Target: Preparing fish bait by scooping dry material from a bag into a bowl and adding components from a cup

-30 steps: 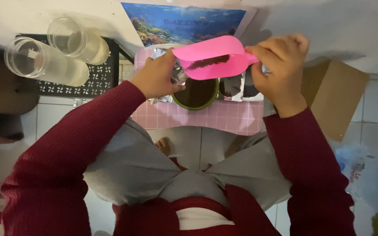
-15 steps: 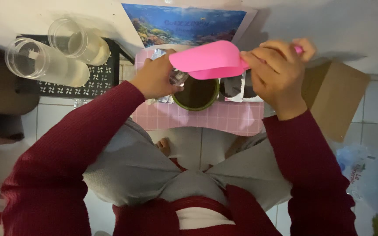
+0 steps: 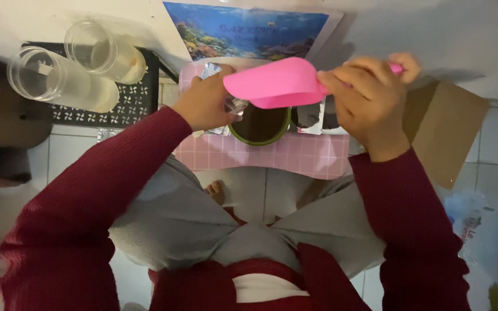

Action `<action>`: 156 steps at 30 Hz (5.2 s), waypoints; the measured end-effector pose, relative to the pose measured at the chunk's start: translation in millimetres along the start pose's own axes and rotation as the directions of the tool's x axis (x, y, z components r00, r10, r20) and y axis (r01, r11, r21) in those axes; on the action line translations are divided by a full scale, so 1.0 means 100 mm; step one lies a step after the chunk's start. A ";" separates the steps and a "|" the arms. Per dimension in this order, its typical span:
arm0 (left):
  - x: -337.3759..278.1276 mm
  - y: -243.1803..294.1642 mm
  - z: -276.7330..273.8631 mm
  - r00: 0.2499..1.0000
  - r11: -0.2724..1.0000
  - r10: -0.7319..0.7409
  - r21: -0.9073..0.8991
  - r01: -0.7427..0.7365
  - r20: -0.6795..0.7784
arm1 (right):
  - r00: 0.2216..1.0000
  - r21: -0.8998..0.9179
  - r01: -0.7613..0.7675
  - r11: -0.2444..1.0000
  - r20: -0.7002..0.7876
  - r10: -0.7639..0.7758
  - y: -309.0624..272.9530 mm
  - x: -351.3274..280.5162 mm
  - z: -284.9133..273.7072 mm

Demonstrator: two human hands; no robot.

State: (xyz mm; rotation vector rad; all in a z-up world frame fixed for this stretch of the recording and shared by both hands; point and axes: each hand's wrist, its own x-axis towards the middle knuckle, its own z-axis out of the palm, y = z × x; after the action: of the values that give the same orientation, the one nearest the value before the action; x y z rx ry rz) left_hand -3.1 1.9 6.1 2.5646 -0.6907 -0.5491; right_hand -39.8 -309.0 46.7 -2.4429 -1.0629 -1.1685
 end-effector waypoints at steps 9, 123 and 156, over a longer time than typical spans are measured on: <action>0.03 -0.07 0.05 0.996 0.995 0.075 0.064 -0.072 -0.050 | 0.989 0.065 -0.079 0.995 0.128 0.070 -0.05 0.05 -0.09; 0.15 0.11 0.02 0.998 0.997 0.015 0.071 -0.019 0.066 | 0.990 0.018 -0.137 0.990 0.034 0.137 0.07 -0.10 -0.09; 0.01 0.06 -0.57 0.967 0.920 -0.251 -0.322 0.221 -0.052 | 0.874 -0.083 -0.363 0.928 0.315 0.370 0.35 -0.59 0.20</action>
State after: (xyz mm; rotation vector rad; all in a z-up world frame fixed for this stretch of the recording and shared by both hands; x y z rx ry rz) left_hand 22.0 13.5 56.3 2.3644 -0.2361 -0.5616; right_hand -28.6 -354.9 -7.2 -2.7573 -0.6090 -0.6744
